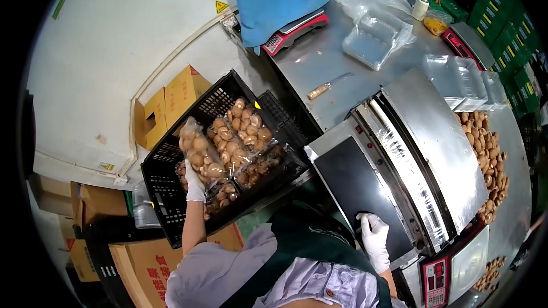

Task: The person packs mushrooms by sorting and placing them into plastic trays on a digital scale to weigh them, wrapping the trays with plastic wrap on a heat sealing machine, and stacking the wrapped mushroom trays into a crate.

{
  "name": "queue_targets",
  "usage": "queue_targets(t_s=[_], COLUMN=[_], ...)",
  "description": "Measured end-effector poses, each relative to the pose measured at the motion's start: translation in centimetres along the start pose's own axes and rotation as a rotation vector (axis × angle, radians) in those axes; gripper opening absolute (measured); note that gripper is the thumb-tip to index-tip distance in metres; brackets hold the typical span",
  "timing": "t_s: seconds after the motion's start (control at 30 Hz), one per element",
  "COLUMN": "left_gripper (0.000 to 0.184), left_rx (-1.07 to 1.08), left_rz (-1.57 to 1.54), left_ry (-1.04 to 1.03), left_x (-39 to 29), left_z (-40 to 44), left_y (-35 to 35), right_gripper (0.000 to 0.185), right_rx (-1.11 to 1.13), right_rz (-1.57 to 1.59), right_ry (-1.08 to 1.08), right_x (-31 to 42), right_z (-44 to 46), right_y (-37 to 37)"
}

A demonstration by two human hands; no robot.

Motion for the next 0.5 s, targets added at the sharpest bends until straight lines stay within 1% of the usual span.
queue_targets(t_s=[0.03,0.07,0.17,0.2,0.23,0.3,0.33,0.37,0.4,0.43,0.47,0.5], left_gripper=[0.053,0.058,0.059,0.059,0.066,0.075,0.082,0.072,0.061,0.043,0.051,0.05], left_rx=[-0.087,-0.24,-0.246,-0.347,-0.36,-0.742,-0.923,-1.042,-0.634,-0.548,-0.467,0.003], left_rz=[-0.113,-0.097,-0.003,0.141,0.141,0.59,0.806,0.851,1.371,1.352,1.566,0.905], left_ry=[0.014,-0.022,-0.042,-0.073,-0.059,-0.095,-0.09,0.074,-0.406,-0.497,-0.306,-0.192], left_x=[-0.1,-0.6,-0.4,-0.2,0.4,2.0,2.4,1.3,1.2,1.5,1.4,1.5], left_z=[1.4,2.4,4.4,6.2,5.2,10.7,11.8,1.8,1.9,4.8,-1.9,11.7], left_y=[2.0,3.9,5.6,7.0,5.6,8.2,8.6,2.3,3.4,5.6,0.8,7.9], right_gripper=[0.015,0.015,0.018,0.017,0.017,0.019,0.02,0.021,0.023,0.021,0.019,0.018], right_rx=[-0.011,-0.024,-0.051,-0.057,-0.06,-0.098,-0.08,-0.082,-0.062,-0.073,-0.063,-0.073], right_rz=[0.002,0.004,0.005,-0.014,-0.02,-0.008,-0.038,-0.075,-0.147,-0.173,-0.136,-0.293], right_ry=[-0.006,-0.012,-0.006,-0.014,-0.013,-0.026,-0.004,0.02,0.04,0.137,-0.074,0.178], right_x=[0.0,0.0,-0.4,-0.4,-0.5,-0.9,-0.3,0.4,0.1,-0.5,1.9,1.6], right_z=[0.0,-0.1,-0.3,-0.3,-0.3,-0.5,-0.4,-0.3,-0.5,-0.5,-0.3,0.0], right_y=[0.0,0.0,-0.2,-0.2,-0.3,-0.3,-0.5,-0.5,-0.4,-0.4,-0.5,-0.5])
Point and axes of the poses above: each hand's wrist, its own z-axis towards the middle knuckle, its own y-axis out of the back of the hand, x = y × z, the point moved 3 cm from there along z, towards the middle knuckle, and after that the axes turned 15 degrees about y, right-handed, at the moved point
